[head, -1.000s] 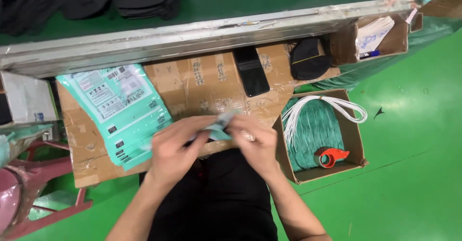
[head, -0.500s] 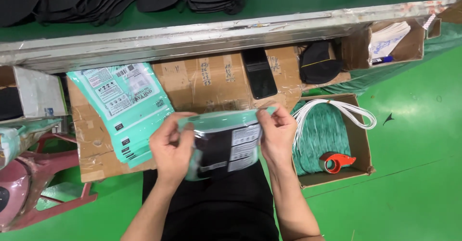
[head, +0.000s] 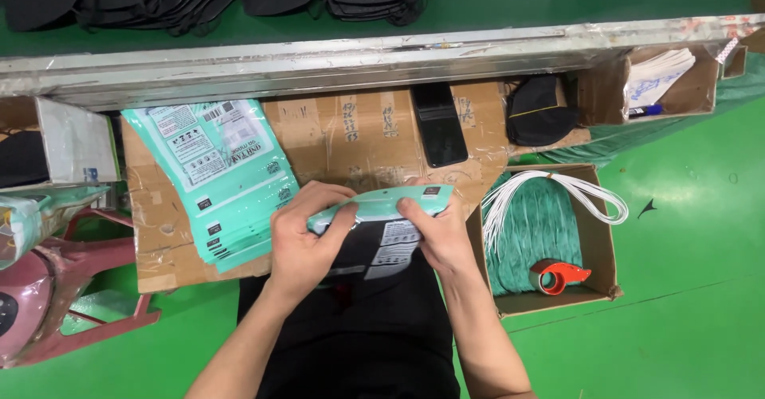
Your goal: The recorder is packing black face masks into individual green plastic pouches.
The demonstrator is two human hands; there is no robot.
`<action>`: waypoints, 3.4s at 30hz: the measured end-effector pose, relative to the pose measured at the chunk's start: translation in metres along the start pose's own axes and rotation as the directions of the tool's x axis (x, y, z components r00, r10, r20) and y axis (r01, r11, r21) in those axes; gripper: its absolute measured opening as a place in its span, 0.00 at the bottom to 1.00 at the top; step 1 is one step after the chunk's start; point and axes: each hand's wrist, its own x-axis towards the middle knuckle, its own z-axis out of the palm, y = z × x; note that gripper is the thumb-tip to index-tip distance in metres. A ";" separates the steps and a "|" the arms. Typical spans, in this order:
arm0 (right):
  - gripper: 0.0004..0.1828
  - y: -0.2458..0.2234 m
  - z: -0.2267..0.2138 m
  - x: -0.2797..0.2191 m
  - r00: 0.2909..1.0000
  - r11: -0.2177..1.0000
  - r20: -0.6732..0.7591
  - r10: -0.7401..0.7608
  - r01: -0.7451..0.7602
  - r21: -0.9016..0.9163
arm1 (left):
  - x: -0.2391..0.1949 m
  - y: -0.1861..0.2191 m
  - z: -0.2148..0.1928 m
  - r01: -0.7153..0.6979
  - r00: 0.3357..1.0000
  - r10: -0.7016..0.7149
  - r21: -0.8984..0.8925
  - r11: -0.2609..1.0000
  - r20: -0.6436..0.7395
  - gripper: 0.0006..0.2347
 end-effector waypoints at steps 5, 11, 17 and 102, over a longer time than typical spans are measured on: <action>0.06 -0.003 0.000 0.003 0.965 0.982 0.240 -0.110 0.068 0.176 | 0.007 0.005 0.000 0.001 0.999 0.004 -0.117 0.993 0.041 0.04; 0.11 -0.023 0.026 0.011 0.996 0.996 0.080 -0.035 0.041 -0.073 | 0.007 -0.009 0.010 -0.073 0.997 0.067 -0.209 0.975 -0.033 0.04; 0.09 -0.129 0.048 0.050 0.276 -0.147 0.394 -0.876 0.626 -0.766 | 0.115 -0.080 -0.067 -0.369 0.852 0.460 0.335 0.867 -0.250 0.22; 0.13 0.033 0.090 0.032 0.844 0.267 0.224 -0.487 0.388 -0.882 | -0.020 -0.033 -0.063 -0.493 0.795 0.601 0.492 0.718 -0.080 0.04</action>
